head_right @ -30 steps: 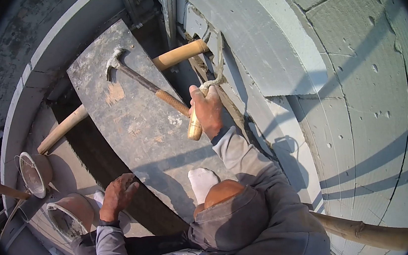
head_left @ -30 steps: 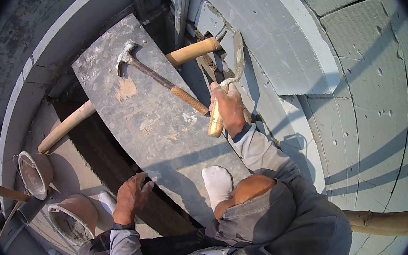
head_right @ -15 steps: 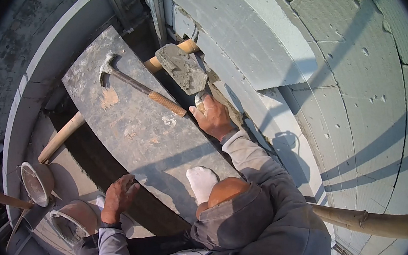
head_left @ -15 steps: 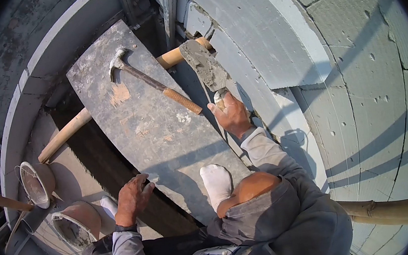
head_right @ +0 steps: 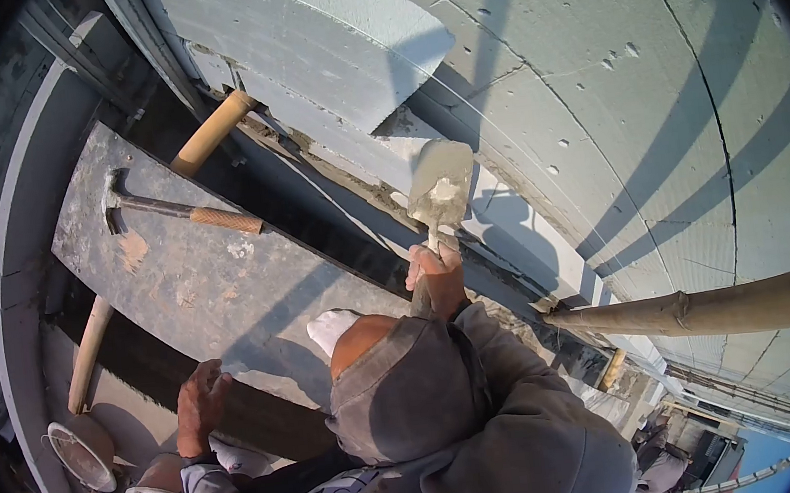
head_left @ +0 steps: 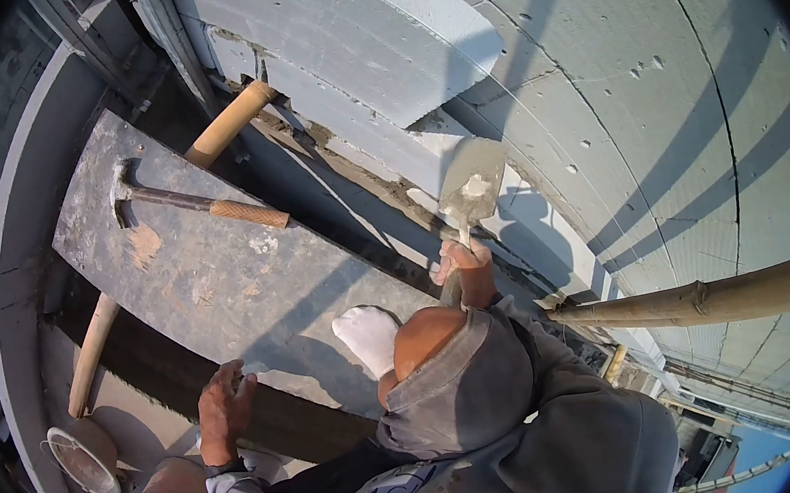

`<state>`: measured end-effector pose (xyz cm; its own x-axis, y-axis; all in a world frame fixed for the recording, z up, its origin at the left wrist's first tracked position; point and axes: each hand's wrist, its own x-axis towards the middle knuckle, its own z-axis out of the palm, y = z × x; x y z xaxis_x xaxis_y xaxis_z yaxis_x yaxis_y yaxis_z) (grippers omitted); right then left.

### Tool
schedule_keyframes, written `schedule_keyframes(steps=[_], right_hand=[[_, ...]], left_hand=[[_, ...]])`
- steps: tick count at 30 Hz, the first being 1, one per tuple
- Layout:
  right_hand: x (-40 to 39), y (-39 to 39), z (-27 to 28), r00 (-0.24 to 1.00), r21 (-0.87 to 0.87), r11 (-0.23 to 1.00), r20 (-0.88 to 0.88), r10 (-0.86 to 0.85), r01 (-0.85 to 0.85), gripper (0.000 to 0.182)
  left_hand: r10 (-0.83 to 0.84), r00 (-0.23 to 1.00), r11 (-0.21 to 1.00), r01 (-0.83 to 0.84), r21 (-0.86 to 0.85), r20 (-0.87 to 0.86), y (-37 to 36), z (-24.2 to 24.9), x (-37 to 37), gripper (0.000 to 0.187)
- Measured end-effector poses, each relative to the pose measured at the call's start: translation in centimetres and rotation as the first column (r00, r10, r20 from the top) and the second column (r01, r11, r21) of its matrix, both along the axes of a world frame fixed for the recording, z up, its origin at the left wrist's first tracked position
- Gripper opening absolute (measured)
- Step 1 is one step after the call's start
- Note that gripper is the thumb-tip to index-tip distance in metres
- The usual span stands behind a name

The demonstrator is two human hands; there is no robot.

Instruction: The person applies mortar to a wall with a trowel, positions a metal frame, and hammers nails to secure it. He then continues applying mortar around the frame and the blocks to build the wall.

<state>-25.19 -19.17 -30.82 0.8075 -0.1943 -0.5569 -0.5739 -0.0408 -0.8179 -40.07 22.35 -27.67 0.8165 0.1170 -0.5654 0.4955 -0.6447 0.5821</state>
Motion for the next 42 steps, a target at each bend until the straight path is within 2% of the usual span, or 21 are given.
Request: schedule_keyframes(steps=[1,3,4,6,8,11,13,18,20,21,23,25,27,29,31,32,33,35,39,40,42], right_hand=[[1.1,0.1,0.4,1.0,-0.004,1.0,-0.001,-0.006,0.006,0.023],[4.1,0.4,0.9,0.986,0.133,0.978,0.036,-0.164,0.158,0.028],[5.2,0.7,0.9,0.985,0.132,0.978,0.039,-0.168,0.162,0.028],[6.5,1.2,0.7,0.969,0.279,0.929,-0.032,-0.245,0.244,0.025],[6.3,0.8,0.5,0.965,0.296,0.918,-0.088,-0.248,0.263,0.025],[4.9,0.0,0.4,0.971,0.304,0.929,-0.175,-0.162,0.21,0.025],[3.8,0.2,0.9,0.974,0.192,0.974,-0.212,-0.076,0.118,0.029],[-0.6,-0.9,1.1,0.974,0.211,0.976,-0.228,-0.001,0.051,0.029],[-2.8,-2.6,-0.5,0.943,0.095,0.953,-0.141,0.3,-0.289,0.031],[-4.2,-3.2,-1.5,0.944,0.094,0.952,-0.137,0.301,-0.29,0.031],[-7.3,-4.5,-4.2,0.918,-0.171,0.924,-0.268,0.291,-0.343,0.032],[-9.7,-5.2,-6.3,0.93,-0.19,0.935,-0.276,0.242,-0.3,0.031],[-8.4,-2.6,-0.8,0.95,-0.25,0.952,-0.295,0.1,-0.178,0.028],[-6.3,-1.7,1.3,0.982,-0.317,0.941,-0.179,0.058,-0.114,0.026],[-4.3,-1.8,1.8,0.995,-0.413,0.906,0.011,0.102,-0.088,0.027],[-3.4,-1.8,1.8,0.968,-0.499,0.865,0.189,0.164,-0.049,0.03],[-2.4,-2.0,1.1,0.968,-0.5,0.865,0.19,0.162,-0.047,0.03],[-0.5,-2.2,-1.4,0.894,-0.786,0.618,0.3,0.332,0.035,0.038],[2.0,-0.8,-5.0,0.901,-0.805,0.556,0.378,0.215,0.205,0.046],[2.5,-0.5,-6.0,0.902,-0.807,0.554,0.375,0.214,0.204,0.046],[3.3,-0.2,-7.5,0.866,-0.763,0.614,0.432,0.251,0.202,0.053]], left_hand=[[0.004,1.0,1.0,-0.004,-0.006,-0.012,-0.1,0.0,0.1,0.036],[0.001,1.0,1.0,-0.001,-0.013,-0.016,-0.2,0.0,0.2,0.036],[0.007,1.0,1.0,-0.007,-0.015,-0.02,-0.2,-0.1,0.3,0.036],[-0.005,1.0,1.0,0.005,-0.008,-0.017,-0.1,0.0,0.4,0.036],[-0.015,1.0,1.0,0.015,-0.006,-0.017,-0.1,0.0,0.5,0.037],[-0.02,0.999,1.0,0.019,-0.002,-0.035,-0.2,-0.1,0.6,0.037],[-0.064,0.996,0.998,0.064,0.004,-0.069,-0.5,-0.1,0.8,0.037],[-0.073,0.996,0.997,0.073,-0.002,-0.055,-0.1,0.0,1.0,0.037],[-0.068,0.996,0.998,0.068,-0.001,-0.059,0.0,0.1,0.9,0.037],[-0.078,0.995,0.997,0.079,0.011,-0.056,0.1,0.1,0.8,0.037],[-0.084,0.995,0.996,0.085,0.026,-0.054,0.3,0.2,0.6,0.037],[-0.086,0.995,0.996,0.087,0.027,-0.056,0.5,0.2,0.7,0.037],[-0.085,0.994,0.996,0.087,0.026,-0.064,0.5,0.1,0.3,0.038],[-0.087,0.995,0.996,0.088,0.023,-0.039,0.3,-0.1,0.8,0.038],[-0.092,0.994,0.996,0.092,0.008,-0.063,0.2,-0.2,0.7,0.037],[-0.094,0.994,0.995,0.094,0.008,-0.061,0.2,-0.1,0.8,0.037],[-0.093,0.995,0.996,0.094,0.011,-0.047,0.3,0.0,1.0,0.037],[-0.092,0.995,0.996,0.093,0.01,-0.032,0.2,-0.2,0.9,0.037],[-0.087,0.995,0.996,0.088,0.02,-0.046,0.5,-0.5,0.4,0.037],[-0.088,0.995,0.996,0.088,0.004,-0.043,0.3,-0.6,0.5,0.037],[-0.1,0.994,0.995,0.099,-0.009,-0.047,0.4,-1.3,0.1,0.037]])
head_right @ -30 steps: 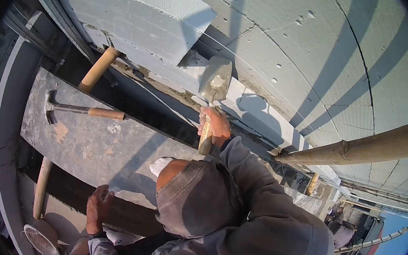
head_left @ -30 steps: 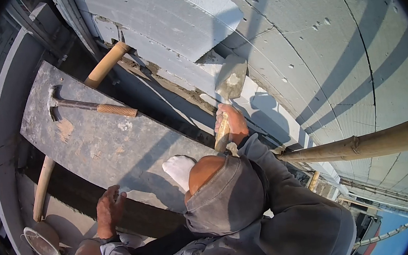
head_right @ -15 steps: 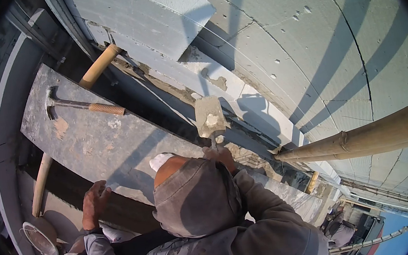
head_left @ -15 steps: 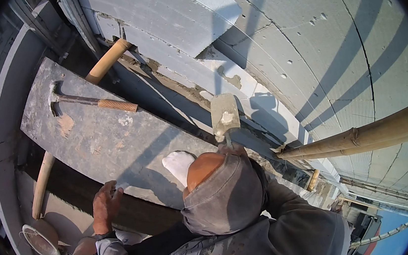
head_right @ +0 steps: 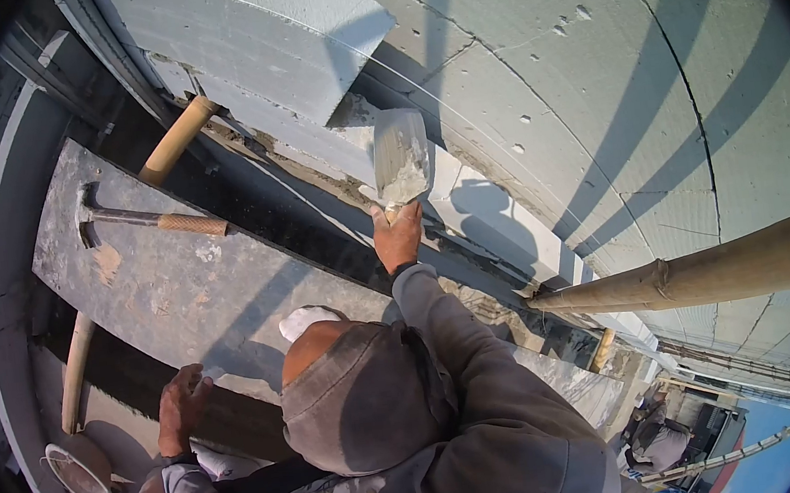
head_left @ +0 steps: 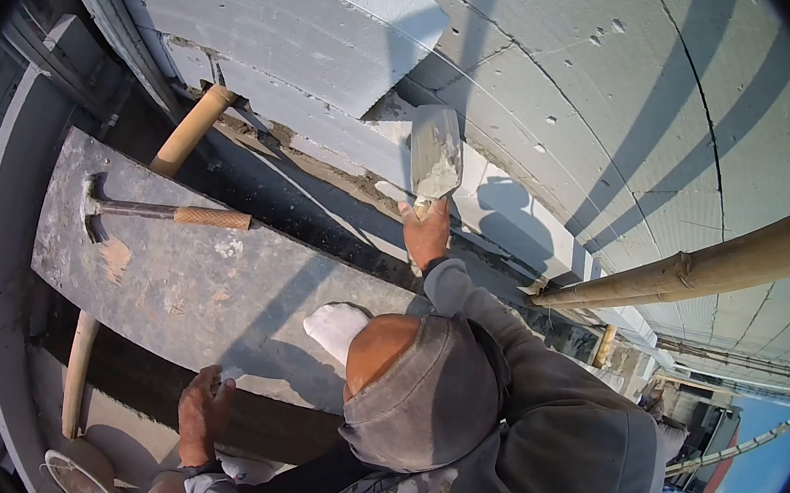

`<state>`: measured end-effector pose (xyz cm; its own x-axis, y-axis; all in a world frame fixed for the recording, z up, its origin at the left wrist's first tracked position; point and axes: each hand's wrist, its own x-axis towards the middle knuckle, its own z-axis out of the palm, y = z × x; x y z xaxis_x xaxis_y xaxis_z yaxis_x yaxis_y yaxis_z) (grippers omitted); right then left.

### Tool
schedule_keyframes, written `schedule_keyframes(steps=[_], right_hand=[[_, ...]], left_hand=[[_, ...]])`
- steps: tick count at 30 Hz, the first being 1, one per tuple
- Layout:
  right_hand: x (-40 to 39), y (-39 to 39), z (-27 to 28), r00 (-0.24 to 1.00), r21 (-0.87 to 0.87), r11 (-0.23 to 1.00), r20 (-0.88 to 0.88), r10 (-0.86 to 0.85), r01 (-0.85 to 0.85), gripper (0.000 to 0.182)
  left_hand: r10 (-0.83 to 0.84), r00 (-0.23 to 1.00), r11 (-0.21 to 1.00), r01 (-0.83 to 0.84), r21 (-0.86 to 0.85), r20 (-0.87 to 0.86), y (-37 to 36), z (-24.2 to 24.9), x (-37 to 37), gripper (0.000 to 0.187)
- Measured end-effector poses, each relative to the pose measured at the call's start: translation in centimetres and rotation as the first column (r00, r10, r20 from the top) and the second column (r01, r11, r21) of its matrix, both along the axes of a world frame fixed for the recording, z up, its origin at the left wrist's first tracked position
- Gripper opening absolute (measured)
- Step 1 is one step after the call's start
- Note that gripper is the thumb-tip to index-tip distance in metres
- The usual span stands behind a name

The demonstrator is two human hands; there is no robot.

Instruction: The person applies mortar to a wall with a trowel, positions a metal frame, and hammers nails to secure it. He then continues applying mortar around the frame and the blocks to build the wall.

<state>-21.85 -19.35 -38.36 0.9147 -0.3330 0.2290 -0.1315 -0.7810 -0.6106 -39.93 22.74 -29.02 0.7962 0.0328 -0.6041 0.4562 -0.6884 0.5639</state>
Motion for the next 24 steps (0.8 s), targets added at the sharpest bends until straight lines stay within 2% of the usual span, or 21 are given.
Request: schedule_keyframes(steps=[2,5,6,8,10,12,13,14,16,18,19,21,24], right_hand=[[1.4,0.9,-0.5,0.998,0.01,0.999,-0.053,-0.046,0.046,0.056],[3.1,1.9,-2.1,0.955,0.32,0.928,-0.28,-0.101,0.191,0.044],[3.3,2.3,-2.6,0.953,0.319,0.928,-0.286,-0.098,0.191,0.044],[3.1,2.7,-3.5,0.963,0.307,0.92,-0.193,-0.191,0.244,0.043],[2.4,2.1,-4.2,0.96,0.318,0.916,-0.214,-0.182,0.245,0.042],[0.8,1.1,-4.6,0.978,0.265,0.958,-0.197,-0.06,0.112,0.044],[-0.1,0.7,-5.1,0.992,0.163,0.986,-0.124,-0.022,0.043,0.044],[-1.1,0.1,-5.4,0.991,0.162,0.986,-0.129,-0.019,0.04,0.044],[-3.4,-1.6,-5.3,0.963,0.036,0.997,-0.257,0.076,-0.069,0.043],[-5.4,-4.1,-5.0,0.942,0.157,0.963,-0.223,0.251,-0.219,0.043],[-6.3,-4.6,-3.0,0.919,0.149,0.966,-0.304,0.25,-0.213,0.043],[-8.3,-5.5,1.6,0.803,0.004,0.982,-0.575,0.155,-0.187,0.044],[-9.8,-8.6,6.6,0.803,-0.022,0.966,-0.561,0.201,-0.257,0.04]], left_hand=[[0.002,1.0,1.0,-0.002,-0.003,-0.007,-0.2,-0.4,-0.1,0.038],[0.001,1.0,1.0,0.0,0.015,-0.03,0.0,-0.3,-0.3,0.038],[0.007,1.0,1.0,-0.007,0.021,-0.026,-0.1,-0.4,-0.3,0.038],[0.01,0.999,1.0,-0.009,0.024,-0.033,-0.3,-0.6,-0.4,0.038],[0.025,0.998,1.0,-0.025,0.001,-0.062,-0.6,-0.8,-0.5,0.038],[0.018,0.997,1.0,-0.019,-0.014,-0.073,-0.7,-0.7,-0.2,0.038],[0.014,0.997,1.0,-0.016,-0.026,-0.082,-0.8,-0.7,-0.1,0.038],[0.018,0.996,0.999,-0.02,-0.026,-0.087,-0.9,-0.6,0.1,0.038],[0.036,0.997,0.999,-0.037,-0.019,-0.07,-1.0,-0.2,0.6,0.037],[0.02,0.998,1.0,-0.02,0.009,-0.051,-0.7,-0.2,0.8,0.037],[0.002,0.999,1.0,-0.001,0.031,-0.045,-0.7,-0.2,0.8,0.037],[0.02,0.998,1.0,-0.019,0.022,-0.053,-0.7,0.1,0.9,0.037],[0.04,0.998,0.999,-0.04,0.002,-0.052,-0.7,0.1,1.2,0.037]])
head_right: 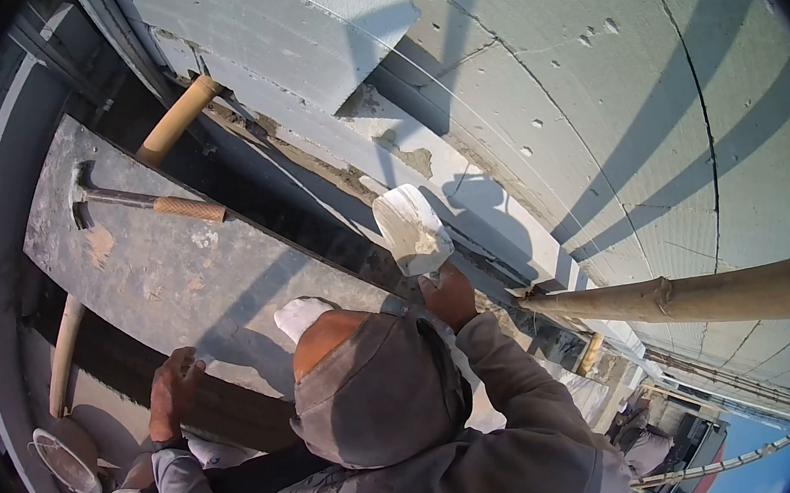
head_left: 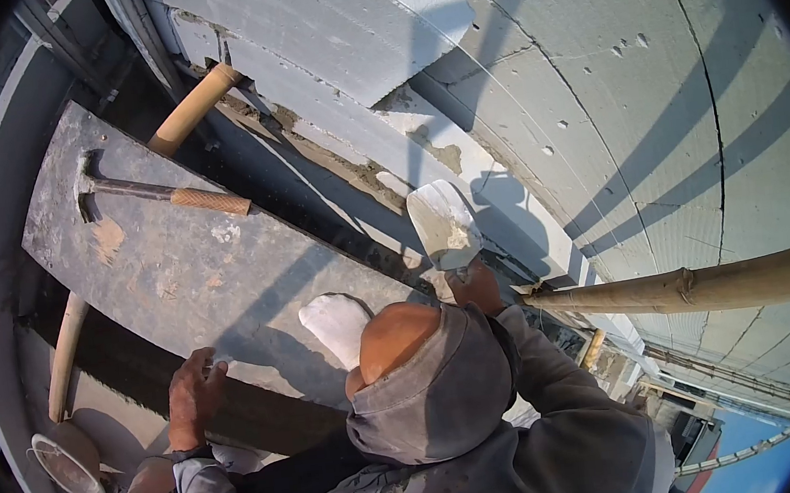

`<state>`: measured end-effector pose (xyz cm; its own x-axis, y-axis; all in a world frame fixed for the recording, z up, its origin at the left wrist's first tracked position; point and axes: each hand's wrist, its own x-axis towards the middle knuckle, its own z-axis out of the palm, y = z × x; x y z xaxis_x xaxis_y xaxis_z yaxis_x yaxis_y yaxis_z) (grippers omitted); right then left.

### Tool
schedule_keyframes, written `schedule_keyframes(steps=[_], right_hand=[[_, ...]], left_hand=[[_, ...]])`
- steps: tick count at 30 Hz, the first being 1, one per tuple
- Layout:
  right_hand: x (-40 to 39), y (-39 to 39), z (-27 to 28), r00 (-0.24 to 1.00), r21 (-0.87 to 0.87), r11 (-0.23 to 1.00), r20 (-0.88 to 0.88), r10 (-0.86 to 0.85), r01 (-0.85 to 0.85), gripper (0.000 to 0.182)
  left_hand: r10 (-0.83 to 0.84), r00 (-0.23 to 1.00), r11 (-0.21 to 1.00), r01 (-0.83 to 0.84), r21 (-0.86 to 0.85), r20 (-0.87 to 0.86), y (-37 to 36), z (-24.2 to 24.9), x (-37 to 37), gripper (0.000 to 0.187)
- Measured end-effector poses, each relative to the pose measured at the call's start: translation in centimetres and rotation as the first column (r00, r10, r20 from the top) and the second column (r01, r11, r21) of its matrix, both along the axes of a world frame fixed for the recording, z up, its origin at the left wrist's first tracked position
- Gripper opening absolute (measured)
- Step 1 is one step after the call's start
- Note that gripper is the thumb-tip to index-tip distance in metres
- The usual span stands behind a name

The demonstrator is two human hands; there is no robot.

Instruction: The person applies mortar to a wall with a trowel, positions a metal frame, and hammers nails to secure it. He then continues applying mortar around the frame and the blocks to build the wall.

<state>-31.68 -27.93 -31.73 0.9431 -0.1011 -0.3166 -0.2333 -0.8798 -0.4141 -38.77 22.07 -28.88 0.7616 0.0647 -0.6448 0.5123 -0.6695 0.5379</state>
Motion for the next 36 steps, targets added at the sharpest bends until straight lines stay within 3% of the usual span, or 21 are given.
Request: schedule_keyframes(steps=[2,4,7,16,21,23,26,30,32,36], right_hand=[[0.3,-1.3,3.9,0.999,0.004,1.0,0.034,-0.012,0.011,0.039],[1.7,-2.2,6.7,0.989,-0.245,0.964,-0.069,-0.129,0.108,0.041],[3.0,-4.2,6.7,0.986,-0.333,0.941,-0.122,-0.115,0.069,0.045],[9.3,-5.0,6.1,0.97,-0.449,0.871,-0.216,0.111,-0.2,0.045],[12.2,-3.9,5.4,0.966,-0.342,0.904,-0.05,0.254,-0.256,0.039],[13.5,-2.7,6.0,0.944,-0.439,0.836,-0.189,0.272,-0.329,0.034],[14.8,-1.7,5.8,0.92,-0.384,0.84,-0.235,0.313,-0.384,0.033],[15.3,-1.6,3.8,0.9,-0.514,0.743,-0.168,0.403,-0.429,0.032],[15.2,-1.1,3.4,0.909,-0.434,0.829,0.052,0.413,-0.352,0.026],[15.4,-1.2,1.1,0.899,-0.394,0.849,0.108,0.424,-0.353,0.026]], left_hand=[[-0.004,1.0,1.0,0.005,-0.027,0.008,-0.3,-0.1,0.2,0.036],[-0.018,1.0,0.999,0.018,-0.032,0.007,-0.5,-0.5,0.1,0.036],[-0.025,0.998,0.999,0.026,-0.03,0.05,-0.3,-0.7,0.1,0.036],[0.006,0.997,1.0,-0.006,-0.008,0.078,0.0,-0.3,-0.6,0.034],[0.004,0.998,1.0,-0.004,0.008,0.065,-0.1,0.7,-0.2,0.035],[0.004,0.998,1.0,-0.006,0.022,0.069,-0.1,1.0,-0.1,0.035],[-0.007,0.997,1.0,0.006,0.025,0.077,-0.1,1.0,-0.2,0.035],[-0.013,0.998,1.0,0.012,0.027,0.065,0.0,0.7,-0.4,0.035],[-0.012,0.998,0.999,0.01,0.033,0.066,0.0,1.0,-0.3,0.036],[0.005,0.999,1.0,-0.006,0.03,0.037,0.1,1.0,-0.3,0.036]])
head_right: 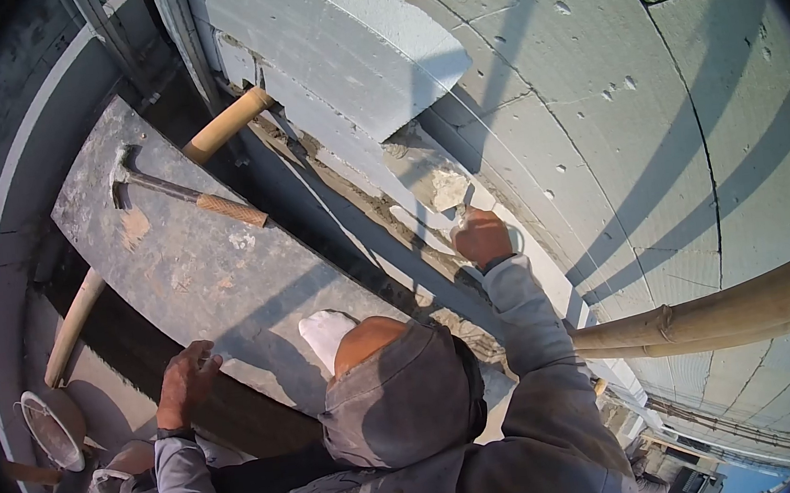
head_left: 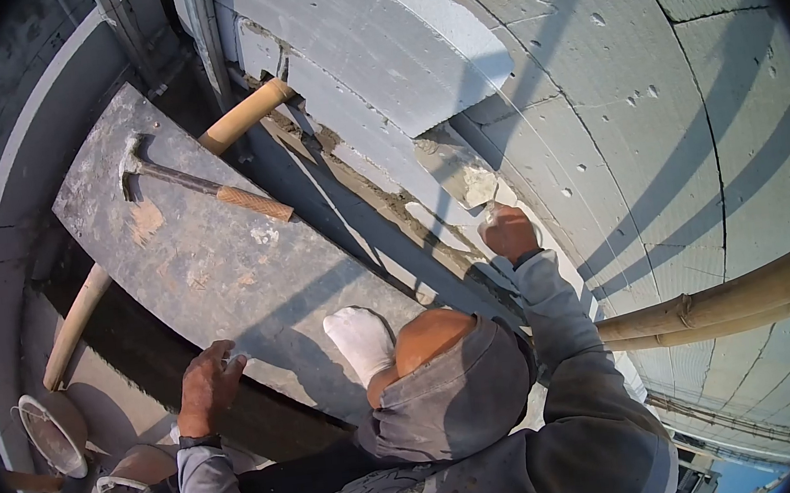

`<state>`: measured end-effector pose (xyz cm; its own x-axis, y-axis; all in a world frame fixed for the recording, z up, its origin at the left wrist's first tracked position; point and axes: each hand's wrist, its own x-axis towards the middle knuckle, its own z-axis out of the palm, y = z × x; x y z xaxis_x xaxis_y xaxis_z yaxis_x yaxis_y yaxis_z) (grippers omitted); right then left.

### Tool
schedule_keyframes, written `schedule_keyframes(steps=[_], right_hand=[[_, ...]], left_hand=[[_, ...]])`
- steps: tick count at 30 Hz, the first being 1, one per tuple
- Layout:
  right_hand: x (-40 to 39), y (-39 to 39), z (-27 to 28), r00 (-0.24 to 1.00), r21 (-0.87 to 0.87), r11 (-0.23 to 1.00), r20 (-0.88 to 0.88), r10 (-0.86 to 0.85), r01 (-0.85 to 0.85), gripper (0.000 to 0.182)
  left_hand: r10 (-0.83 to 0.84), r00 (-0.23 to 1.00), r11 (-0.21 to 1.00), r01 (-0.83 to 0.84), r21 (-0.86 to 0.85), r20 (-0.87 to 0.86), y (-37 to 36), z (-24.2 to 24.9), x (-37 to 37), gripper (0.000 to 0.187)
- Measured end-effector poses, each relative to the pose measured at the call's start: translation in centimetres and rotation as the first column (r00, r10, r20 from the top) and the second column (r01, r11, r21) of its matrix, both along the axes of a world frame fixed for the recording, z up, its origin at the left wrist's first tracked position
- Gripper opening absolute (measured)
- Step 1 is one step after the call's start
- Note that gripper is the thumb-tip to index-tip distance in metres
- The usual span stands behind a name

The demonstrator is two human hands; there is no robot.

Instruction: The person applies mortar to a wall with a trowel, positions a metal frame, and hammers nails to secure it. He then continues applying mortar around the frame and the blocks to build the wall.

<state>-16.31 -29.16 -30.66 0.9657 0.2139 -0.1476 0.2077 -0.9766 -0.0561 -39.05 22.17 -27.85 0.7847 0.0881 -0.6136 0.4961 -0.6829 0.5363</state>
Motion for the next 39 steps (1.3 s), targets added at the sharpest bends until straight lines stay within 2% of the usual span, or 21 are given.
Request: schedule_keyframes(steps=[5,9,11,12,14,15,18,19,23,25,26,28,30,32,33,35,37,38,39], right_hand=[[-0.2,1.0,0.1,0.999,0.093,0.995,-0.03,-0.039,0.042,0.026],[0.0,1.2,-0.3,1.0,0.043,0.999,-0.029,0.002,-0.001,0.032],[0.2,2.1,0.2,0.982,-0.013,0.992,-0.136,-0.128,0.128,0.037],[0.3,1.8,-0.2,0.983,-0.01,0.992,-0.137,-0.123,0.122,0.037],[0.2,1.0,-1.3,0.989,0.099,0.986,-0.076,-0.129,0.136,0.052],[0.6,1.5,-0.6,0.97,0.138,0.967,-0.143,-0.195,0.215,0.055],[1.1,1.9,1.0,0.98,0.1,0.982,-0.132,-0.149,0.163,0.054],[1.0,2.3,1.3,0.991,0.102,0.987,-0.055,-0.121,0.126,0.03],[0.2,0.7,-0.7,0.994,0.175,0.978,-0.008,-0.112,0.112,0.039],[-0.4,1.9,0.8,0.964,0.316,0.912,-0.136,-0.228,0.261,0.031],[-0.7,2.2,1.1,0.966,0.318,0.914,-0.142,-0.218,0.253,0.031],[-1.4,3.6,2.3,0.976,0.233,0.95,-0.109,-0.189,0.209,0.027],[-3.1,5.4,2.6,0.976,0.249,0.95,-0.158,-0.152,0.188,0.029],[-5.2,5.6,0.1,0.995,0.49,0.867,-0.071,-0.066,0.092,0.028],[-5.8,5.8,-1.5,0.995,0.423,0.901,0.027,0.098,-0.101,0.028],[-6.3,7.6,-3.7,0.955,0.339,0.893,0.106,0.277,-0.297,0.028],[-5.8,11.0,-5.2,0.989,0.302,0.951,-0.146,-0.02,0.064,0.023],[-5.1,12.6,-5.7,0.988,0.302,0.952,-0.154,0.0,0.047,0.023],[-4.0,14.6,-5.6,0.958,0.353,0.928,-0.287,-0.011,0.116,0.026]], left_hand=[[-0.014,1.0,1.0,0.014,-0.003,0.015,0.0,0.0,-0.1,0.037],[-0.011,1.0,1.0,0.011,0.002,-0.004,0.0,0.0,0.2,0.036],[-0.002,1.0,1.0,0.002,-0.003,-0.006,-0.1,0.0,0.2,0.036],[0.004,1.0,1.0,-0.004,-0.007,0.005,-0.1,0.0,0.1,0.036],[0.012,1.0,1.0,-0.012,-0.007,0.011,0.0,0.0,-0.1,0.036],[0.004,1.0,1.0,-0.004,-0.003,0.012,0.0,-0.1,-0.1,0.036],[-0.002,1.0,1.0,0.002,0.001,0.015,0.0,-0.1,0.2,0.036],[-0.002,1.0,1.0,0.002,0.0,0.011,-0.1,0.0,0.2,0.036],[0.004,1.0,1.0,-0.004,0.005,0.01,0.0,-0.4,0.2,0.036],[-0.004,1.0,1.0,0.004,0.001,0.016,0.1,-0.9,0.0,0.036],[0.006,1.0,1.0,-0.006,0.005,0.01,0.0,-1.0,0.0,0.036],[-0.005,1.0,1.0,0.005,-0.002,0.001,0.0,-1.0,0.1,0.036],[-0.007,1.0,1.0,0.007,0.014,-0.001,0.2,-1.0,0.1,0.037],[-0.007,1.0,1.0,0.007,0.018,-0.002,0.2,-1.0,-0.2,0.037],[0.0,1.0,1.0,0.0,0.031,0.001,0.2,-0.8,-0.3,0.038],[0.017,1.0,0.999,-0.017,0.044,-0.003,0.3,-0.5,-0.7,0.038],[0.018,1.0,0.999,-0.018,0.045,-0.019,0.1,0.0,-1.0,0.037],[0.038,0.999,0.998,-0.037,0.046,-0.026,0.1,0.2,-1.1,0.037],[0.025,1.0,0.998,-0.025,0.059,0.0,0.1,0.4,-1.2,0.037]])
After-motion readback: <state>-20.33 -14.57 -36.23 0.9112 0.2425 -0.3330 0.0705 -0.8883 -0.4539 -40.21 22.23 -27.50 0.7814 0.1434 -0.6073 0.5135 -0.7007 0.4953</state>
